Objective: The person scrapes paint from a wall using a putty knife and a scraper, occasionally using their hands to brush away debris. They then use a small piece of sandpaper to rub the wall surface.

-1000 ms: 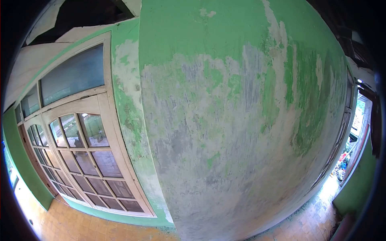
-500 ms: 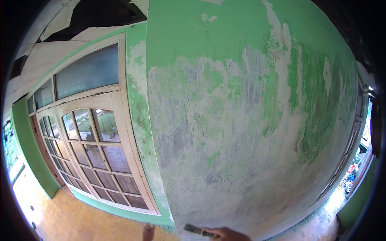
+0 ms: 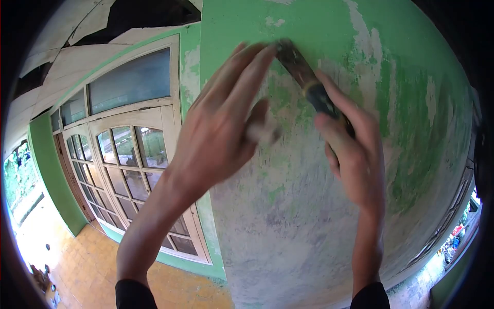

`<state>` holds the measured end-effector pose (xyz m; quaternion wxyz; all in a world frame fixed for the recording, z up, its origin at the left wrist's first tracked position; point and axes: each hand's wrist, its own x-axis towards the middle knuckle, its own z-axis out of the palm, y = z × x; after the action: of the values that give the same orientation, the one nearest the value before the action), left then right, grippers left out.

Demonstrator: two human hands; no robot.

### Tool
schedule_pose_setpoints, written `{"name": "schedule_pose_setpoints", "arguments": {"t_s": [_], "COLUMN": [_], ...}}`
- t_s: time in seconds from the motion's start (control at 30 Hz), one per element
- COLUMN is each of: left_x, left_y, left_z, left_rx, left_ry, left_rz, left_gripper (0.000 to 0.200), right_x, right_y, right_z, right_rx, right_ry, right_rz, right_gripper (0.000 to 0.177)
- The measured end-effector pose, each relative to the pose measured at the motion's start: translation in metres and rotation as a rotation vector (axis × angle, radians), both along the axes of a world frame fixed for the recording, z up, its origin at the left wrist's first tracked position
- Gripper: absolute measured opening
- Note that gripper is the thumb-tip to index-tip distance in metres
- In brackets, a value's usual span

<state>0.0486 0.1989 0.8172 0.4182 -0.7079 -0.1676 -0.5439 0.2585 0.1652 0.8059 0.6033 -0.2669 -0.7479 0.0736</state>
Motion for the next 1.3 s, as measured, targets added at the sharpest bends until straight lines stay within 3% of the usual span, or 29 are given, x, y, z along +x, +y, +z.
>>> {"name": "schedule_pose_setpoints", "arguments": {"t_s": [0.07, 0.13, 0.23, 0.33, 0.53, 0.67, 0.77, 0.87, 0.93, 1.03, 1.17, 1.23, 1.3], "left_x": [0.017, 0.022, 0.024, 0.022, 0.018, 0.016, 0.016, 0.018, 0.017, 0.013, 0.013, 0.013, 0.011], "left_y": [0.007, 0.014, 0.017, 0.031, 0.033, 0.029, 0.026, 0.036, 0.035, 0.027, 0.033, 0.031, 0.028], "left_z": [0.026, 0.039, 0.041, 0.047, 0.068, 0.066, 0.07, 0.063, 0.072, 0.089, 0.073, 0.083, 0.087], "left_rx": [0.002, -0.066, -0.033, 0.106, 0.16, 0.215, 0.003, 0.199, 0.129, 0.019, 0.188, 0.029, 0.036], "left_ry": [0.019, 0.051, 0.013, 0.03, 0.038, 0.059, 0.08, 0.056, 0.044, 0.063, 0.051, 0.06, 0.078], "left_rz": [-0.013, 0.056, -0.028, -0.024, 0.075, 0.067, 0.087, 0.002, 0.015, 0.044, 0.004, 0.066, 0.07], "left_gripper": [0.057, 0.059, 0.064, 0.064, 0.042, 0.043, 0.039, 0.045, 0.044, 0.044, 0.044, 0.042, 0.042], "right_x": [-0.01, -0.016, -0.021, -0.026, -0.034, -0.029, -0.025, -0.031, -0.031, -0.038, -0.037, -0.034, -0.036], "right_y": [-0.001, -0.005, -0.022, -0.026, -0.028, -0.027, -0.027, -0.017, -0.019, -0.016, -0.024, -0.025, -0.023], "right_z": [0.014, 0.024, 0.032, 0.031, 0.047, 0.043, 0.05, 0.038, 0.045, 0.06, 0.044, 0.056, 0.058], "right_rx": [0.035, 0.297, 0.089, 0.153, 0.093, 0.175, 0.088, 0.217, 0.138, 0.158, 0.112, 0.053, 0.039], "right_ry": [0.01, -0.138, -0.164, -0.186, -0.113, -0.114, -0.068, -0.188, -0.054, -0.074, -0.021, -0.077, -0.071], "right_rz": [-0.043, -0.344, -0.326, -0.432, -0.383, -0.431, -0.383, -0.388, -0.344, -0.432, -0.358, -0.315, -0.318], "right_gripper": [0.053, 0.05, 0.049, 0.047, 0.046, 0.045, 0.044, 0.044, 0.044, 0.043, 0.041, 0.041, 0.042]}}
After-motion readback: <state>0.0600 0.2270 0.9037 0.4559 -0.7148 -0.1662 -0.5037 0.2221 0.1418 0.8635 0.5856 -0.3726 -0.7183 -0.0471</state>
